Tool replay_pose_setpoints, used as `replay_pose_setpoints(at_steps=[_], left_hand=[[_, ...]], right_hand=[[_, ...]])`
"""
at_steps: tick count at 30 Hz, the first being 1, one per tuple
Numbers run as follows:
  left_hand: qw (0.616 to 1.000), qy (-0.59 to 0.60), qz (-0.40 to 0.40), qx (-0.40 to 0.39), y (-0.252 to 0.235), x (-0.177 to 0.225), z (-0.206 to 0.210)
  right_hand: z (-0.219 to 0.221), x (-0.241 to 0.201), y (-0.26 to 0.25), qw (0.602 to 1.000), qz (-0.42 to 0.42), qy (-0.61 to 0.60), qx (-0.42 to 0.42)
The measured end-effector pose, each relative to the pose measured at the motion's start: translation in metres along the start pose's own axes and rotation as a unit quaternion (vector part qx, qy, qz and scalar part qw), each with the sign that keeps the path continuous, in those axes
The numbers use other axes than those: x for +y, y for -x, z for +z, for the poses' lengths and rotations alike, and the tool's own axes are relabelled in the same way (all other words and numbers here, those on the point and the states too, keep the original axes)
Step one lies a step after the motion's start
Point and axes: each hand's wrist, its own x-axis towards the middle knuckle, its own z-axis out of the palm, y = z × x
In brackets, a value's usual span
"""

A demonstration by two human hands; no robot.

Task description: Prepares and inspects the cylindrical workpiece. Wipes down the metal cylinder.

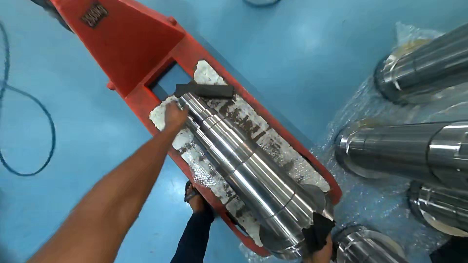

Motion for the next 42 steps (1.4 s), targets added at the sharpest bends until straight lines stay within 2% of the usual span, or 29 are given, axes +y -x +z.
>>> replay_pose_setpoints(at_steps=[2,6,11,15,19,24,29,34,38,42], left_hand=[[1.000,-0.014,0.011,-0.014,-0.037,-0.003,-0.004],[0.996,-0.034,-0.005,-0.076,-0.085,-0.004,0.007],[0.999,0.024,-0.019,0.006,-0.096,-0.017,0.035],[0.999,0.024,-0.012,0.018,-0.097,-0.017,0.038],[1.000,0.011,0.005,0.016,-0.134,-0.044,0.044],[1.000,-0.004,-0.002,0.020,-0.121,-0.037,0.042],[0.999,-0.009,-0.018,0.029,-0.100,-0.021,0.039],[1.000,0.011,-0.010,0.027,-0.125,-0.039,0.043],[0.999,0.021,0.004,0.033,-0.123,-0.044,0.044],[0.999,-0.011,0.027,0.037,-0.120,-0.046,0.042]], right_hand=[[-0.006,0.004,-0.004,1.000,-0.005,0.018,0.019],[0.010,-0.005,0.003,0.998,-0.013,0.022,0.056],[0.024,-0.017,0.013,0.998,-0.003,0.016,0.059],[0.025,-0.024,0.012,0.999,0.007,-0.019,0.036],[0.022,-0.025,0.014,0.999,0.008,-0.026,0.026],[0.019,-0.022,0.007,1.000,0.014,-0.014,0.009],[0.026,-0.023,0.006,0.999,0.016,-0.014,0.032],[0.024,-0.022,0.005,0.999,-0.007,0.021,0.028],[0.020,-0.019,0.002,0.998,-0.038,0.044,0.014],[0.018,-0.020,-0.002,0.999,-0.034,0.029,0.016]])
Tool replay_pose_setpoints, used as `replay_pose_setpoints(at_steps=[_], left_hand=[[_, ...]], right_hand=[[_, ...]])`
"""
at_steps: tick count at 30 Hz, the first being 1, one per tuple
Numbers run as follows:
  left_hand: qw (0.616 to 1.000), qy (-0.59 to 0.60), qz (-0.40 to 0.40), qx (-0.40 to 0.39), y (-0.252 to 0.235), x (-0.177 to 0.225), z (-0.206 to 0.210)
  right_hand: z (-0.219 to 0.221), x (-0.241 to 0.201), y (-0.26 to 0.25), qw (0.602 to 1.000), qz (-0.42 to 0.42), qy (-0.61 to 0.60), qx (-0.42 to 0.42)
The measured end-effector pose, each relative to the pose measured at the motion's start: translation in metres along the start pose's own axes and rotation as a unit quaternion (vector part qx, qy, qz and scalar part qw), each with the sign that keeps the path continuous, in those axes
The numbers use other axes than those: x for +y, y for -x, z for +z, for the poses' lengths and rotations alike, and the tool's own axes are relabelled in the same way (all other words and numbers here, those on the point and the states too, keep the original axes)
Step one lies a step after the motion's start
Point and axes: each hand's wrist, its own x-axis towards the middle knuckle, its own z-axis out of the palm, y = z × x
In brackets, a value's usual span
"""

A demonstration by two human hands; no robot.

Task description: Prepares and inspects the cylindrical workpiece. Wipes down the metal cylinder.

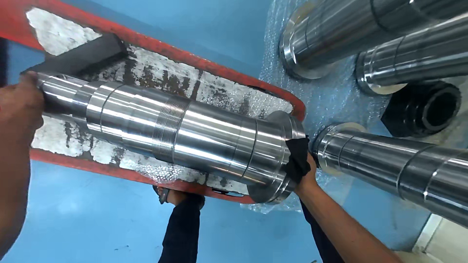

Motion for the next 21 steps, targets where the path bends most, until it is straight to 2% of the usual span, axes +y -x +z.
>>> replay_pose_setpoints(at_steps=[7,15,21], left_hand=[[1.000,0.012,-0.017,-0.012,0.005,-0.006,-0.003],[0.997,0.001,-0.081,-0.005,0.064,-0.004,-0.017],[0.994,0.022,-0.109,0.004,0.084,-0.036,-0.021]], right_hand=[[0.002,-0.006,-0.003,1.000,-0.015,0.007,-0.008],[-0.004,-0.003,-0.011,0.999,-0.028,0.042,-0.020],[-0.004,-0.005,-0.011,0.998,-0.034,0.046,-0.018]])
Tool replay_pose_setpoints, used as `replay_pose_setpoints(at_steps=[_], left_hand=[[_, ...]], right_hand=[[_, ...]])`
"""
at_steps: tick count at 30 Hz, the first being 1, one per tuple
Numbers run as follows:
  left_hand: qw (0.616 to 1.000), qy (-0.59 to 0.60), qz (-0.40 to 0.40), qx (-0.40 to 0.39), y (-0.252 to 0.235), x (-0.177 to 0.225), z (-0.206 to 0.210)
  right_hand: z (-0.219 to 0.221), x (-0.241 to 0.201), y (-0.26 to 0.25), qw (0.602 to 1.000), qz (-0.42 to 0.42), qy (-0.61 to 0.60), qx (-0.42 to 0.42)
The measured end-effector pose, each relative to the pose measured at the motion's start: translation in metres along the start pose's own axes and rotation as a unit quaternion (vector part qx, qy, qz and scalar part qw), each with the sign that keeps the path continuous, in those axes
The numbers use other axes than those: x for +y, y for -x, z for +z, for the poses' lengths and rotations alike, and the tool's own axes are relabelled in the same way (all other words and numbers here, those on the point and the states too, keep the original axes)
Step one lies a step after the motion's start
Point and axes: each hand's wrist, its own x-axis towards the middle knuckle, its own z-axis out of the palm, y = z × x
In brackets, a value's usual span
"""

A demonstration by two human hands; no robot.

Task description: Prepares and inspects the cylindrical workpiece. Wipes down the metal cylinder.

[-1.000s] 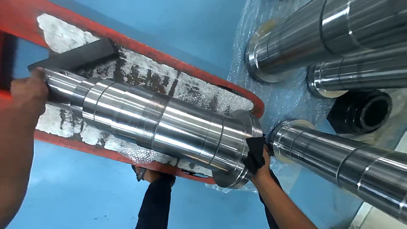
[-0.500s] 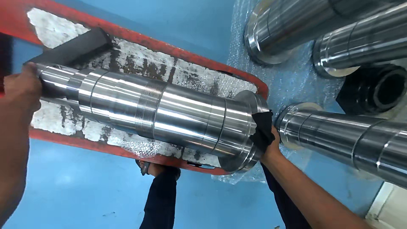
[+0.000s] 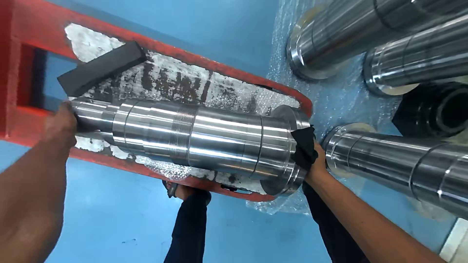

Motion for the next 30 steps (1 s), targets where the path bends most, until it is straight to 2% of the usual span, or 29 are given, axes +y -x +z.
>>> replay_pose_setpoints(at_steps=[6,12,20,30], left_hand=[[0.999,0.011,-0.031,0.017,0.009,-0.037,-0.002],[1.000,0.023,-0.006,0.012,0.027,-0.055,-0.003],[1.000,0.007,0.017,0.023,0.030,-0.058,-0.001],[0.998,0.044,0.040,0.019,0.021,-0.058,0.002]], right_hand=[[-0.006,0.001,-0.001,0.999,0.005,0.038,-0.012],[-0.018,0.017,0.002,0.998,0.034,0.030,-0.040],[-0.021,0.030,0.019,0.999,0.046,-0.010,-0.016],[-0.019,0.035,0.044,0.997,0.051,-0.053,-0.013]])
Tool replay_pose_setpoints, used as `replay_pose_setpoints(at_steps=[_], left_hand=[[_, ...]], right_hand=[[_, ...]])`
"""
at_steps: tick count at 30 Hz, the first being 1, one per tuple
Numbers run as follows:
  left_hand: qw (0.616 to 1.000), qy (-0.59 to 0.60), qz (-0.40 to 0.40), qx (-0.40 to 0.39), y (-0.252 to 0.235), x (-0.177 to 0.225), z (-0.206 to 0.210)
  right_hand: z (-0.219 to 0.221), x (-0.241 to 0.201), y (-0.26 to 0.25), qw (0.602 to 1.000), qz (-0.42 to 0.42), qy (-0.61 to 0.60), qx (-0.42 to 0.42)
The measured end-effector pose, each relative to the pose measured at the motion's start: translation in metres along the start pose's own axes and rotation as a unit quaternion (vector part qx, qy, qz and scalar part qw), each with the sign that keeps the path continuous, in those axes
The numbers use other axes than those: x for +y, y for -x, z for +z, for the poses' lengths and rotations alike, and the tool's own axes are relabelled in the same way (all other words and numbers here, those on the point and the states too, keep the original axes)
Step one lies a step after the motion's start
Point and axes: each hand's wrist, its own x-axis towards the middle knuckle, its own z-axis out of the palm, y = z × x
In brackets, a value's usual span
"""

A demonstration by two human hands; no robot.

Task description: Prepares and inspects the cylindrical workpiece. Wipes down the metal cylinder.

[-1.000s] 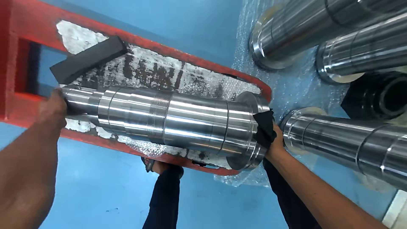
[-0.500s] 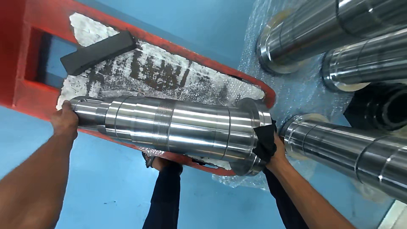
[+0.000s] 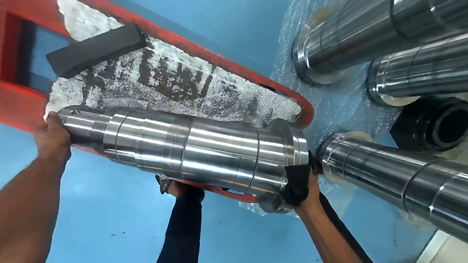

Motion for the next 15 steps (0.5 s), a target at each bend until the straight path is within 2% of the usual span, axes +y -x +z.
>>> replay_pose_setpoints(at_steps=[8,15], left_hand=[[1.000,0.021,0.014,0.000,-0.009,-0.008,0.001],[0.999,-0.040,0.024,-0.007,-0.020,-0.001,0.003]], right_hand=[[0.003,0.005,0.011,1.000,-0.010,-0.009,0.021],[0.003,0.005,0.019,0.999,0.028,-0.016,0.034]])
